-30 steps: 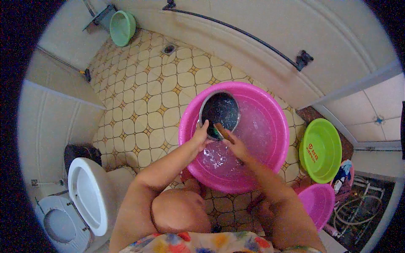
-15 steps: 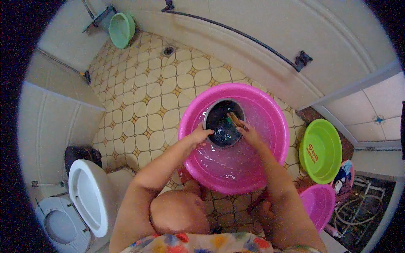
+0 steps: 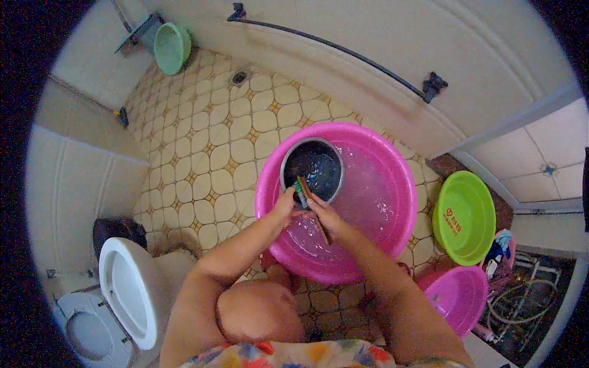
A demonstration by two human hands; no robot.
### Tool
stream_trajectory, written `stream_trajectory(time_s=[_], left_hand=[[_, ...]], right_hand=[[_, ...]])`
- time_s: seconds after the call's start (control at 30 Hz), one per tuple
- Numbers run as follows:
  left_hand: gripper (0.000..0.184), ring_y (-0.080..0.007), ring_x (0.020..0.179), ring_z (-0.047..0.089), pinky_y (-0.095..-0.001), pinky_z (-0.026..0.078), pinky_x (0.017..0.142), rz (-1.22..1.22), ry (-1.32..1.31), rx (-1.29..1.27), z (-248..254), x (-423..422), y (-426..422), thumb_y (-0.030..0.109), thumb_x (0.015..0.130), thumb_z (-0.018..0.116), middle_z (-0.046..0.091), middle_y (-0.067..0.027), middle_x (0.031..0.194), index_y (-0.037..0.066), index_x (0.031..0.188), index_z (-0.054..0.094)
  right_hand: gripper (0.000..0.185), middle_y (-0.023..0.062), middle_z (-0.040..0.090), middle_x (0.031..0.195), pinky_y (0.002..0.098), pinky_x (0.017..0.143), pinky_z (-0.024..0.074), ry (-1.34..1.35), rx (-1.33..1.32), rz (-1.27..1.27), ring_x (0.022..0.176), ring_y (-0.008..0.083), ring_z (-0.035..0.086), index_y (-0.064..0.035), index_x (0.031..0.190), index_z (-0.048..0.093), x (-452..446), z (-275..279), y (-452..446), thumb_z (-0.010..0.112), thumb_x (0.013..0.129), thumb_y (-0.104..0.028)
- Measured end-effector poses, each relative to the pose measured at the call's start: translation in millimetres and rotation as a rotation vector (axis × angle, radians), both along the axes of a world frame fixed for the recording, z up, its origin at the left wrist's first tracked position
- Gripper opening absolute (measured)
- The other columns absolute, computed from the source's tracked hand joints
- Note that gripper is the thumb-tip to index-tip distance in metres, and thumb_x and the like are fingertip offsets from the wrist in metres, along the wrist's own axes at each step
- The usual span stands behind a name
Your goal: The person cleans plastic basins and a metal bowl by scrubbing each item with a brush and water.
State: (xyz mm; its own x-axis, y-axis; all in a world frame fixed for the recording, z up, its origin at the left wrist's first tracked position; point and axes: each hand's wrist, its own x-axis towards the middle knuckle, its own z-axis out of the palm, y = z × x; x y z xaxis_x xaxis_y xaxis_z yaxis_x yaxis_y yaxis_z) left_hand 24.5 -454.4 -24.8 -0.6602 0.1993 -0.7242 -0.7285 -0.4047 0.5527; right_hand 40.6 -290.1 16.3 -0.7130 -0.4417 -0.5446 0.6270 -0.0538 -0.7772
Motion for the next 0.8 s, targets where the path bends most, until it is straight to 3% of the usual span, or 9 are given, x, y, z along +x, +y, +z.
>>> stream_trajectory(time_s=[0.07, 0.13, 0.2, 0.27, 0.33, 0.4, 0.57, 0.67, 0.8], left_hand=[[0.052, -0.0321, 0.106, 0.048, -0.0526, 0.043, 0.081, 0.056, 0.017, -0.18, 27, 0, 10, 0.044, 0.09, 0.04, 0.038, -0.0138, 0.127, 0.02, 0.132, 0.02], [0.055, -0.0326, 0.108, 0.047, -0.0533, 0.043, 0.081, 0.081, 0.073, -0.218, 25, 1, 9, 0.045, 0.09, 0.041, 0.036, -0.0125, 0.13, 0.022, 0.134, 0.018], [0.058, -0.0328, 0.109, 0.046, -0.0534, 0.043, 0.081, 0.104, 0.092, -0.235, 28, 3, 9, 0.047, 0.089, 0.042, 0.035, -0.0112, 0.131, 0.023, 0.135, 0.015], [0.061, -0.0327, 0.111, 0.044, -0.053, 0.042, 0.082, 0.126, 0.076, -0.235, 44, 3, 9, 0.047, 0.089, 0.042, 0.033, -0.01, 0.133, 0.024, 0.136, 0.013], [0.059, -0.032, 0.111, 0.045, -0.0519, 0.044, 0.081, 0.091, 0.081, -0.265, 51, 2, 9, 0.046, 0.089, 0.042, 0.033, -0.0089, 0.134, 0.023, 0.136, 0.013], [0.058, -0.0313, 0.11, 0.046, -0.0507, 0.045, 0.079, 0.052, 0.063, -0.268, 56, 4, 12, 0.044, 0.09, 0.042, 0.033, -0.0082, 0.134, 0.023, 0.136, 0.013], [0.055, -0.0295, 0.107, 0.05, -0.0476, 0.049, 0.075, 0.004, -0.018, -0.227, 65, 3, 24, 0.038, 0.092, 0.042, 0.033, -0.007, 0.135, 0.023, 0.135, 0.012], [0.059, -0.0305, 0.106, 0.05, -0.0472, 0.047, 0.076, 0.025, 0.015, -0.198, 55, 4, 29, 0.038, 0.091, 0.043, 0.033, -0.0086, 0.134, 0.023, 0.136, 0.009], [0.064, -0.0312, 0.11, 0.047, -0.0491, 0.045, 0.077, 0.032, 0.046, -0.245, 61, 6, 34, 0.04, 0.09, 0.046, 0.034, -0.011, 0.133, 0.023, 0.137, 0.007]], right_hand=[[0.047, 0.0089, 0.059, 0.105, 0.0304, 0.077, 0.0459, -0.106, 0.102, 0.058, 0.093, 0.0197, 0.056, -0.0172, 0.131, 0.041, -3, 36, -4, 0.048, 0.089, -0.038], [0.046, 0.0105, 0.062, 0.101, 0.0324, 0.078, 0.0464, -0.151, 0.246, 0.131, 0.089, 0.0238, 0.06, -0.0196, 0.13, 0.042, 0, 36, -6, 0.048, 0.089, -0.039], [0.057, 0.0097, 0.062, 0.097, 0.0327, 0.069, 0.0473, 0.159, 0.355, 0.173, 0.081, 0.02, 0.06, -0.0175, 0.134, 0.033, 5, 8, 4, 0.052, 0.086, -0.041], [0.063, 0.0115, 0.061, 0.104, 0.0399, 0.076, 0.0463, 0.379, 0.567, 0.279, 0.082, 0.0276, 0.061, -0.0184, 0.136, 0.031, 4, -36, 23, 0.055, 0.083, -0.042], [0.059, 0.014, 0.06, 0.105, 0.0419, 0.075, 0.0466, 0.539, 0.716, 0.311, 0.083, 0.0308, 0.061, -0.022, 0.135, 0.032, -8, 12, 45, 0.053, 0.084, -0.041], [0.055, 0.0161, 0.059, 0.105, 0.0439, 0.074, 0.0467, 0.649, 0.926, 0.37, 0.084, 0.0337, 0.06, -0.0249, 0.134, 0.032, -26, 23, 66, 0.052, 0.084, -0.039], [0.054, 0.0184, 0.06, 0.093, 0.0469, 0.07, 0.0464, 0.83, 1.407, 0.425, 0.081, 0.0357, 0.06, -0.0289, 0.134, 0.03, -58, 3, 82, 0.051, 0.085, -0.037], [0.052, 0.0202, 0.059, 0.1, 0.0461, 0.071, 0.047, 0.674, 1.375, 0.382, 0.082, 0.0375, 0.06, -0.0257, 0.133, 0.034, -48, 5, 68, 0.051, 0.085, -0.034], [0.051, 0.0216, 0.057, 0.107, 0.043, 0.074, 0.0475, 0.542, 1.036, 0.245, 0.087, 0.0398, 0.059, -0.021, 0.131, 0.038, -20, -9, 45, 0.052, 0.085, -0.035]])
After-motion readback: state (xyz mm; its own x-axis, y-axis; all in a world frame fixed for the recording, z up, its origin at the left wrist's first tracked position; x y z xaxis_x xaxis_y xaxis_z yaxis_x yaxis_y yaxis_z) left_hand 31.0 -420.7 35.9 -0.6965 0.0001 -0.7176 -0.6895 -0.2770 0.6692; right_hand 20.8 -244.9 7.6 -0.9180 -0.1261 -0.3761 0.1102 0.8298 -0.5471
